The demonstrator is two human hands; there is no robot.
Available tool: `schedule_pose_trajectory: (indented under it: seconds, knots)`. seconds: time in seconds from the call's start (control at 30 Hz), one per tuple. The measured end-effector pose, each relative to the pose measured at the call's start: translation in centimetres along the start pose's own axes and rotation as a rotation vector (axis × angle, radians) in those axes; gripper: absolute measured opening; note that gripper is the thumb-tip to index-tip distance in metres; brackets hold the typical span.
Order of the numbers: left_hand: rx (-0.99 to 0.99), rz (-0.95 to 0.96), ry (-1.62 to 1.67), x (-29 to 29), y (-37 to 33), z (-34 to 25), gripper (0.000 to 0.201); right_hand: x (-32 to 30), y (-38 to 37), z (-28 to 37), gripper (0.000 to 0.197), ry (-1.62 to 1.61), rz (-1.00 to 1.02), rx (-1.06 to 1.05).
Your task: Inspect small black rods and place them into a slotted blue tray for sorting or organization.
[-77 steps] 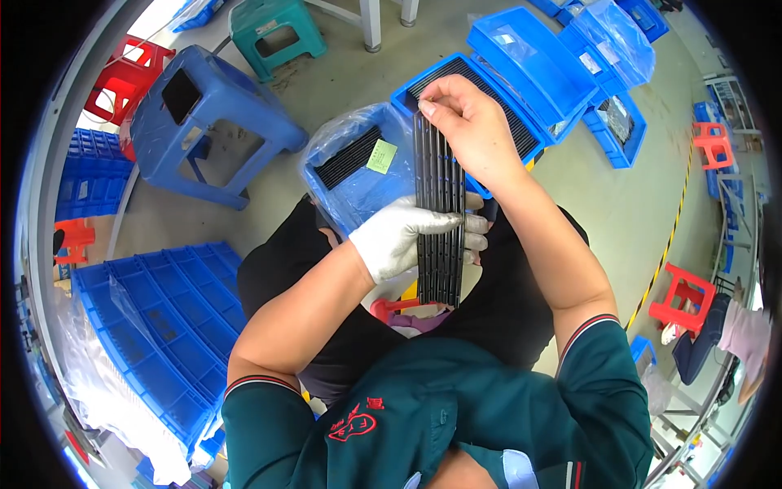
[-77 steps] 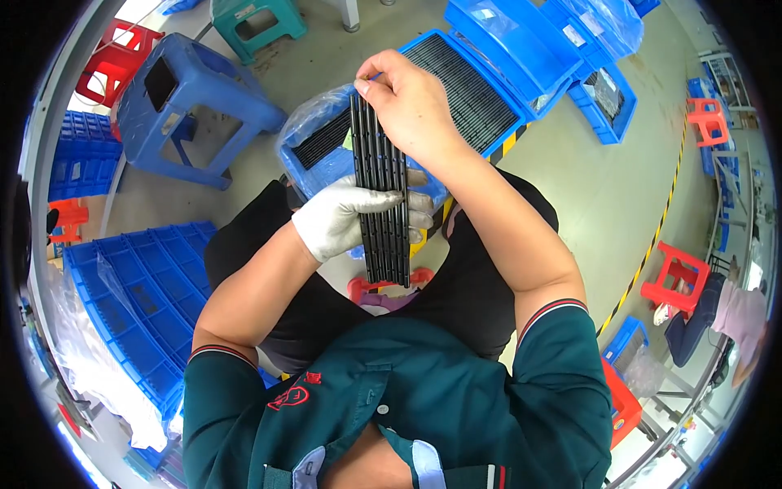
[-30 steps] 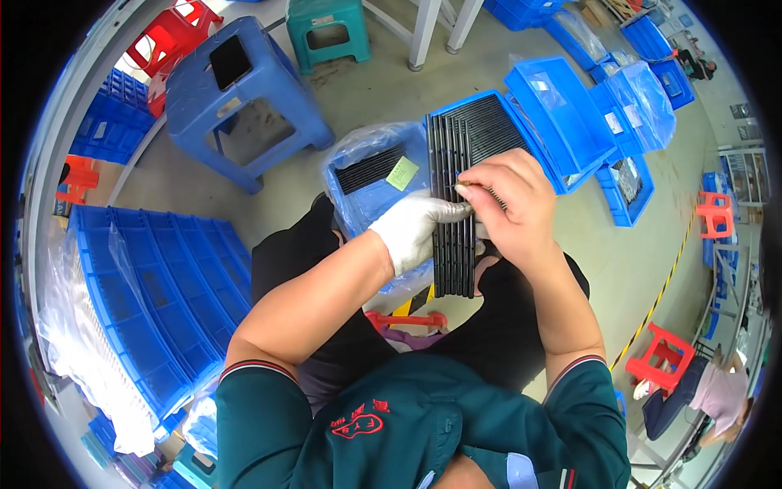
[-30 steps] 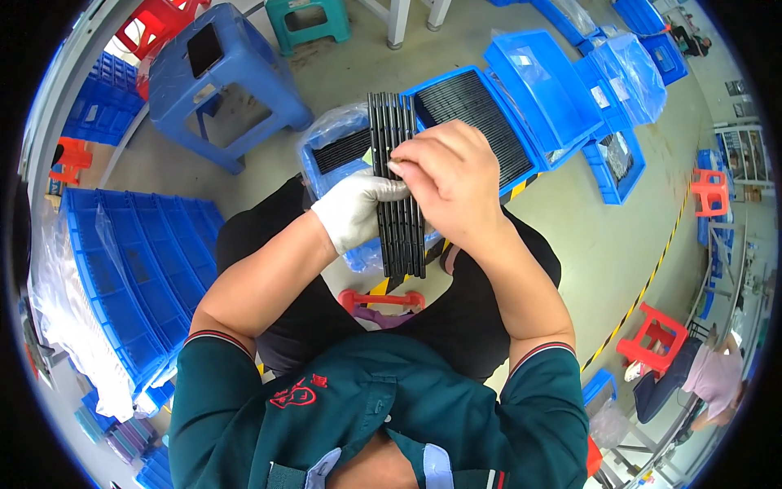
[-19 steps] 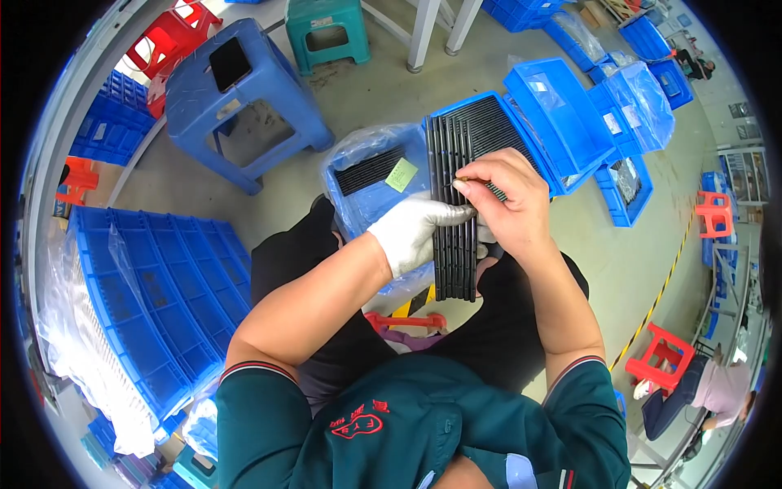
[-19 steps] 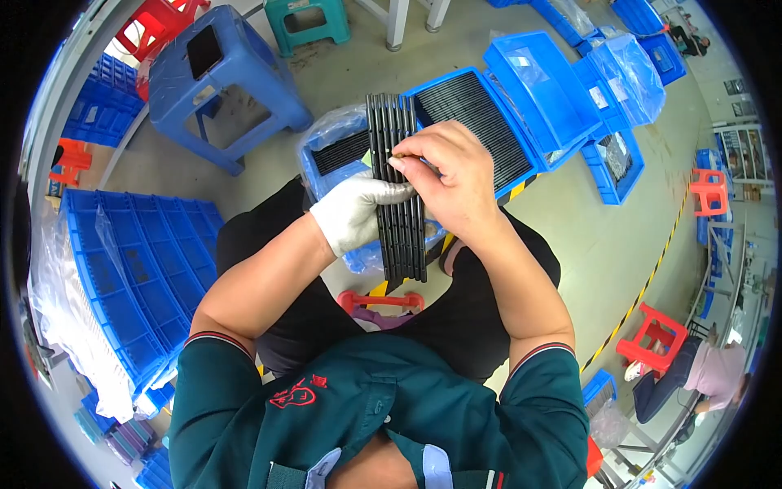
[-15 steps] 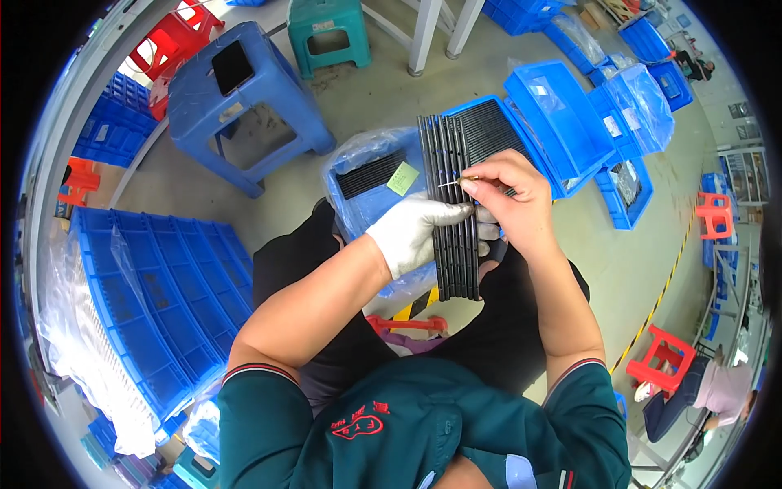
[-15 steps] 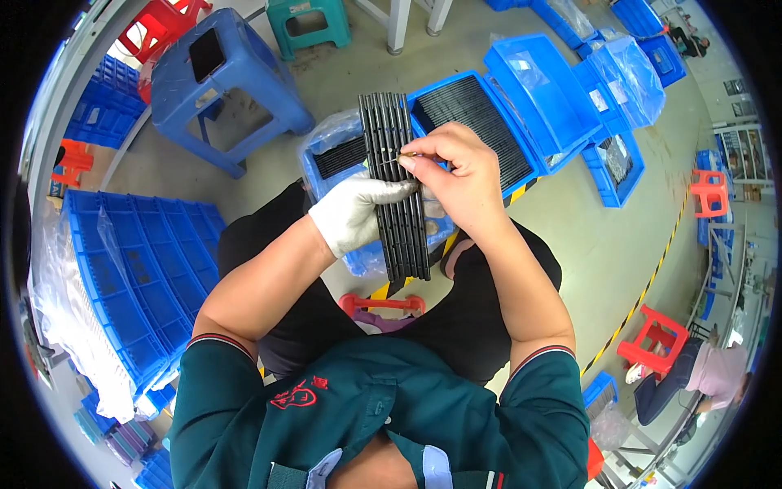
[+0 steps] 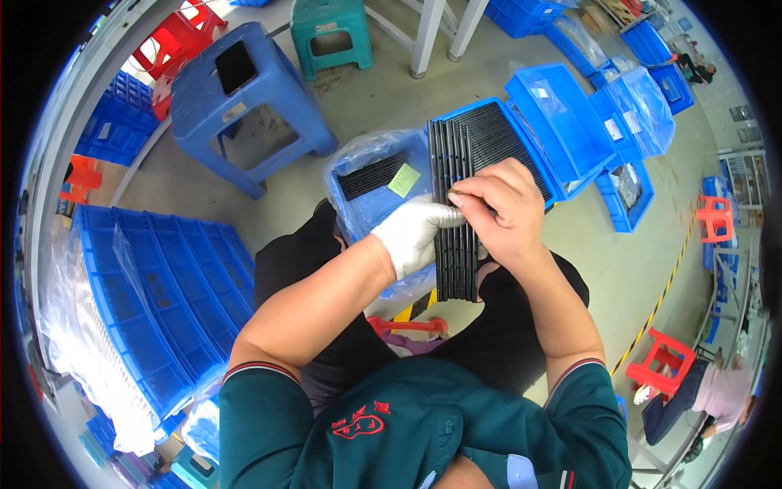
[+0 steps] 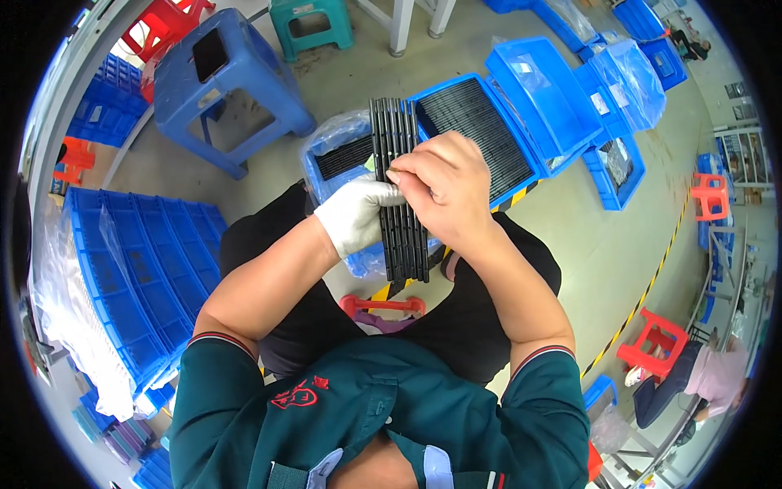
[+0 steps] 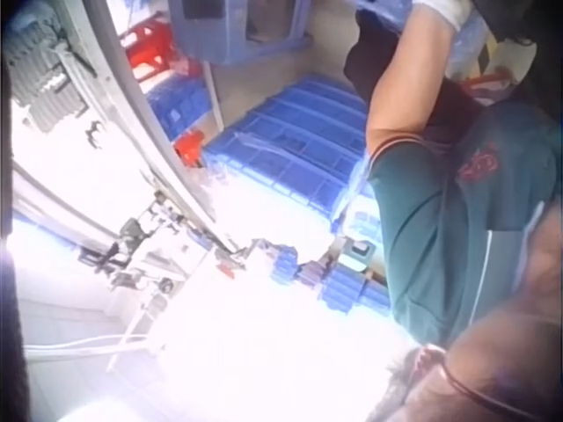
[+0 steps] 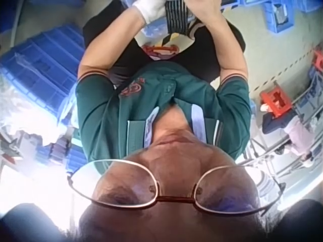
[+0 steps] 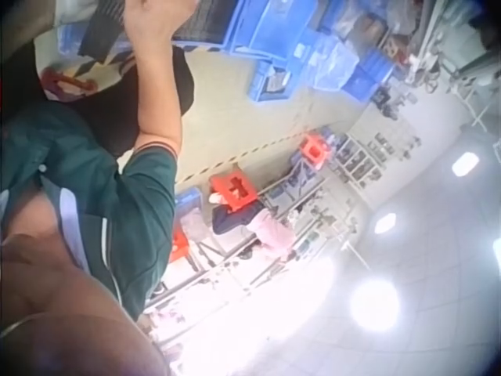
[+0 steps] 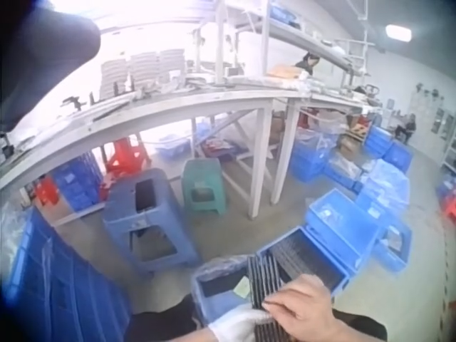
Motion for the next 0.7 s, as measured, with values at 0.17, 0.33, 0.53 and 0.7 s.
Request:
schedule_pose_trajectory:
  seconds: [0.17, 0.33, 0.53, 0.7]
  knots:
    - [0.018, -0.027, 0.003, 0.1, -0.1, -0.2, 0.025, -0.9, 0.1, 0.6, 0.019, 0.064, -0.106, -0.049]
    - [-0.003, -0.039, 0.018, 1.4, 0.9, -0.5, 0.021, -2.0, -0.1, 1.9, 0.021, 0.014, -0.197, -0.094]
    - [0.005, -0.060, 0.015, 0.2, 0.2, -0.2, 0.022, 0.0, -0.6, 0.8, 0.018, -0.048, -0.070, 0.003]
    - [0.006, -0.067, 0.007, 0.4, 0.6, -0.2, 0.023, 0.4, -0.8, 1.3, 0.018, 0.017, -0.050, -0.063]
Point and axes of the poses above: each hand's wrist, its own y-axis away from the middle knuckle, its own x-axis out of the palm, z = x × y, the point moved 9 cm from there along -y, towards the middle knuckle, and after that the axes turned 15 degrees about y, right-handed, at the moved point
